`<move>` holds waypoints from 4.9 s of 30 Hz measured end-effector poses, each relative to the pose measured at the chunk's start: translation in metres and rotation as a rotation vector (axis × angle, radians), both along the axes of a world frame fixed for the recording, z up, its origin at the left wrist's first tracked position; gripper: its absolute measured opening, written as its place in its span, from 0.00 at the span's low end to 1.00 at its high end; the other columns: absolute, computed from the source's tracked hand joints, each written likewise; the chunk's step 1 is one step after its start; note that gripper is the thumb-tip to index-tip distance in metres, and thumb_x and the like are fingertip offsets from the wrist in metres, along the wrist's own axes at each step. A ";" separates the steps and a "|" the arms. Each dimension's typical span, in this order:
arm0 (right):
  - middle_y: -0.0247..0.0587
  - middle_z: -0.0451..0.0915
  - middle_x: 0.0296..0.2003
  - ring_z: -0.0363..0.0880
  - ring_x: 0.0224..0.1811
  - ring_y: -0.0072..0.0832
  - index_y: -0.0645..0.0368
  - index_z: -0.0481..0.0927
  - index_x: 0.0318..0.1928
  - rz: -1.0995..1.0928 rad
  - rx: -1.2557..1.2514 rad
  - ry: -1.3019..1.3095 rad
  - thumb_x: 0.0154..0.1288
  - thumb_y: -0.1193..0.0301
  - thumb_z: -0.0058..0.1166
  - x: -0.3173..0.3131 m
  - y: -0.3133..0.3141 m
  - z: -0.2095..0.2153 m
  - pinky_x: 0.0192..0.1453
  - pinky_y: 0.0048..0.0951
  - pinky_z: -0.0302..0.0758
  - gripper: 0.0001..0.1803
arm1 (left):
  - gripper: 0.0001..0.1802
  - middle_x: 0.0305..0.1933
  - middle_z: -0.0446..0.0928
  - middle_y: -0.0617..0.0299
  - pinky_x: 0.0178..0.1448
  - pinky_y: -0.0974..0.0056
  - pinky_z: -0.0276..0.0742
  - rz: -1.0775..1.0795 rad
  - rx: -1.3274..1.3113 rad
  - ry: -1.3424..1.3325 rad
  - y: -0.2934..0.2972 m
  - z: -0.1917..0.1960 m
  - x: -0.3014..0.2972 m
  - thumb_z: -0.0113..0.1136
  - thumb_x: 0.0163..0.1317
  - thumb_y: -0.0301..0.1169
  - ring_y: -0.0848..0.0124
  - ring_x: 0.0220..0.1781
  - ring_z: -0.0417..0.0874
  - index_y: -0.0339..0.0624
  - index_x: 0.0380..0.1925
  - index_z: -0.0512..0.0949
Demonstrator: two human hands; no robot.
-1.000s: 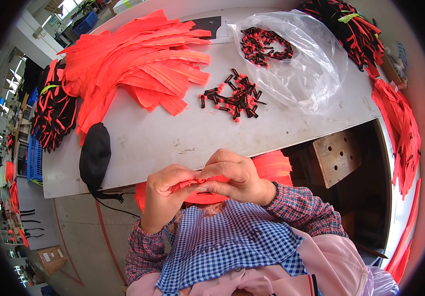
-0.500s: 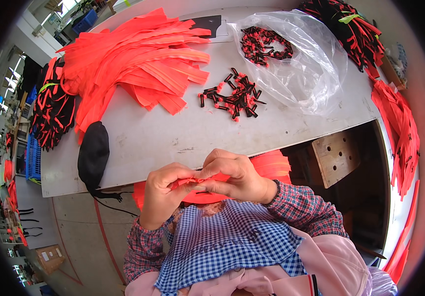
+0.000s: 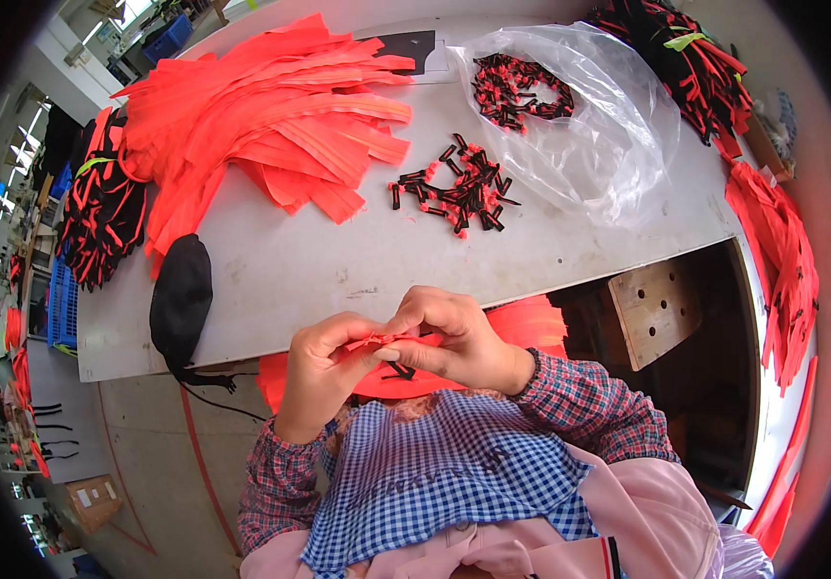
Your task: Assembling black sliders onto red zipper tape strips at a workshop table.
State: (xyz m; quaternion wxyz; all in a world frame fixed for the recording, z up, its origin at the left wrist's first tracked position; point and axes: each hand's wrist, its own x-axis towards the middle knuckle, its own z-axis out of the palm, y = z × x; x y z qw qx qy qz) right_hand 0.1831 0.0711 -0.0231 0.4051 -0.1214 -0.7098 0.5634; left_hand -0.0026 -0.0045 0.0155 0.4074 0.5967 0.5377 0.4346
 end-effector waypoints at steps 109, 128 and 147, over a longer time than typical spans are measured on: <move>0.26 0.78 0.36 0.74 0.37 0.11 0.63 0.79 0.47 0.007 -0.444 -0.273 0.73 0.75 0.55 -0.030 0.056 -0.003 0.43 0.18 0.74 0.07 | 0.12 0.49 0.82 0.53 0.54 0.61 0.82 0.867 1.048 -0.198 0.045 0.070 -0.190 0.58 0.70 0.25 0.67 0.48 0.84 0.33 0.51 0.78; 0.45 0.82 0.32 0.83 0.32 0.35 0.63 0.81 0.42 -0.085 0.266 -0.245 0.68 0.71 0.60 -0.009 0.022 0.024 0.35 0.34 0.78 0.08 | 0.14 0.41 0.84 0.53 0.43 0.68 0.80 0.060 0.274 0.114 0.009 -0.018 -0.017 0.62 0.67 0.25 0.69 0.40 0.86 0.35 0.51 0.81; 0.26 0.76 0.30 0.74 0.31 0.13 0.59 0.75 0.37 0.082 -0.602 -0.144 0.77 0.63 0.50 -0.006 0.034 -0.056 0.33 0.21 0.76 0.13 | 0.11 0.38 0.80 0.56 0.38 0.64 0.80 0.130 0.345 0.242 0.008 -0.045 0.005 0.64 0.63 0.20 0.67 0.36 0.83 0.37 0.45 0.83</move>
